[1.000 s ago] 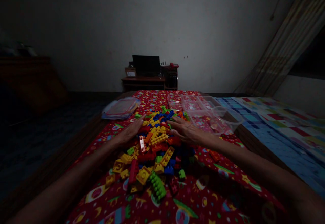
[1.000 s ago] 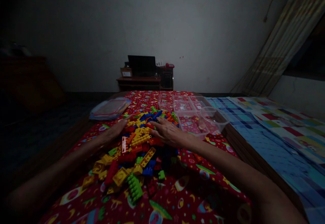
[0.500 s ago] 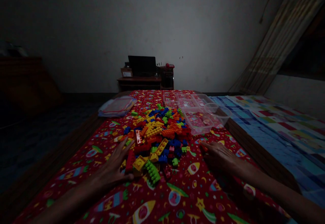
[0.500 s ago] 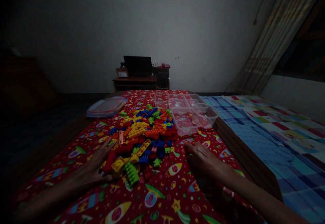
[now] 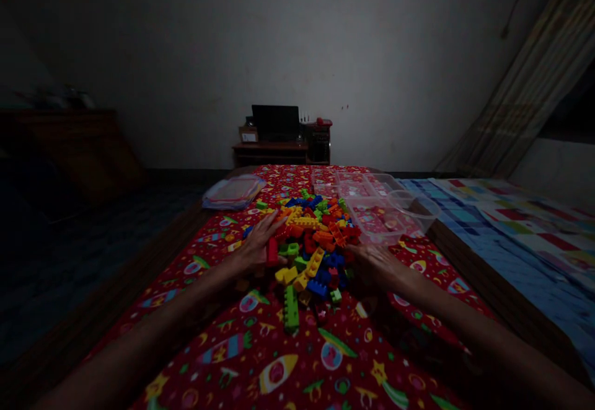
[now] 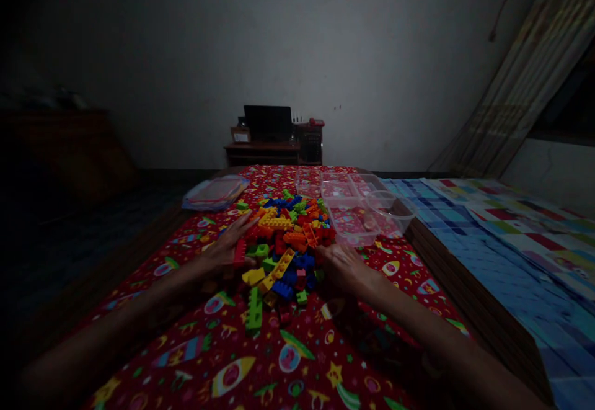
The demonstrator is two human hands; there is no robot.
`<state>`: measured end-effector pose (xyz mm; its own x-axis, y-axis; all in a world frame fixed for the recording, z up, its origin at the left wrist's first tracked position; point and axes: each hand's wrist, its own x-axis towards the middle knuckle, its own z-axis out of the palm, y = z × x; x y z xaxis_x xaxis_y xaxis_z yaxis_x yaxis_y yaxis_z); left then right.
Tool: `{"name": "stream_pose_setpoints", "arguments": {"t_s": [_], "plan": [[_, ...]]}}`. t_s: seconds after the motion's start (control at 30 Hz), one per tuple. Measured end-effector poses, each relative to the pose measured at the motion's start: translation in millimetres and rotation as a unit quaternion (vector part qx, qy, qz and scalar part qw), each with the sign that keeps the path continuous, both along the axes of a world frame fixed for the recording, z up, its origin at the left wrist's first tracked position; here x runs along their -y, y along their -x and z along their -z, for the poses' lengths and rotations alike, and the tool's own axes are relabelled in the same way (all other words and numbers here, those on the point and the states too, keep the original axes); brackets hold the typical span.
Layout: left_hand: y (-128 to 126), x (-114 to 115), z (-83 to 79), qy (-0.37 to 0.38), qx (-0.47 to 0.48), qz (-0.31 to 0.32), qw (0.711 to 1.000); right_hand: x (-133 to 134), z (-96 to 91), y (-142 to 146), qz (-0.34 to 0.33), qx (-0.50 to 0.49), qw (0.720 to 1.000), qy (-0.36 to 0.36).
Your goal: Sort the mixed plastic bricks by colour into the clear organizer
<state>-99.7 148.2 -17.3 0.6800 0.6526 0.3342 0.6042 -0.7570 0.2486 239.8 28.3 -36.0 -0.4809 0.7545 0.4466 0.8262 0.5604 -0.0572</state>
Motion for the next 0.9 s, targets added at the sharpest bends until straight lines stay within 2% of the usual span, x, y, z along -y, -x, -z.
{"name": "stream_pose_setpoints", "arguments": {"t_s": [0.07, 0.17, 0.27, 0.37, 0.43, 0.5, 0.57, 0.63, 0.77, 0.9], "plan": [[5.3, 2.0, -10.0, 0.029, -0.027, 0.012, 0.999, 11.3, -11.6, 6.2, 0.030, 0.036, 0.999, -0.009], [16.9, 18.9, -23.2, 0.054, -0.065, 0.051, 0.995, 32.6, -30.0, 29.1, 0.042, 0.068, 0.997, -0.019], [20.7, 48.1, -28.9, 0.016, -0.059, 0.056, 0.997, 46.4, -38.9, 58.6, -0.071, 0.101, 0.991, -0.043], [12.7, 79.8, -23.0, -0.046, -0.051, 0.062, 0.996, 41.0, -37.8, 78.5, -0.202, 0.145, 0.969, -0.001], [4.8, 94.7, -14.8, -0.073, -0.080, 0.103, 0.989, 27.0, -34.6, 83.4, -0.239, 0.162, 0.957, 0.015], [-2.0, 99.9, -6.6, -0.097, -0.114, 0.147, 0.978, 8.8, -30.6, 83.9, -0.245, 0.164, 0.955, 0.008], [-7.1, 94.2, -1.2, -0.119, -0.129, 0.148, 0.973, -9.7, -27.0, 82.8, -0.235, 0.156, 0.959, -0.011], [-11.4, 79.6, 0.1, -0.138, -0.125, 0.119, 0.975, -26.3, -24.6, 82.4, -0.221, 0.145, 0.964, -0.033], [-21.0, 38.8, -6.5, -0.164, -0.103, 0.099, 0.976, -54.1, -26.9, 85.6, -0.192, 0.129, 0.971, -0.057], [-26.4, 6.9, -14.9, -0.154, -0.089, 0.094, 0.980, -71.8, -34.1, 89.6, -0.140, 0.104, 0.983, -0.051]]}}
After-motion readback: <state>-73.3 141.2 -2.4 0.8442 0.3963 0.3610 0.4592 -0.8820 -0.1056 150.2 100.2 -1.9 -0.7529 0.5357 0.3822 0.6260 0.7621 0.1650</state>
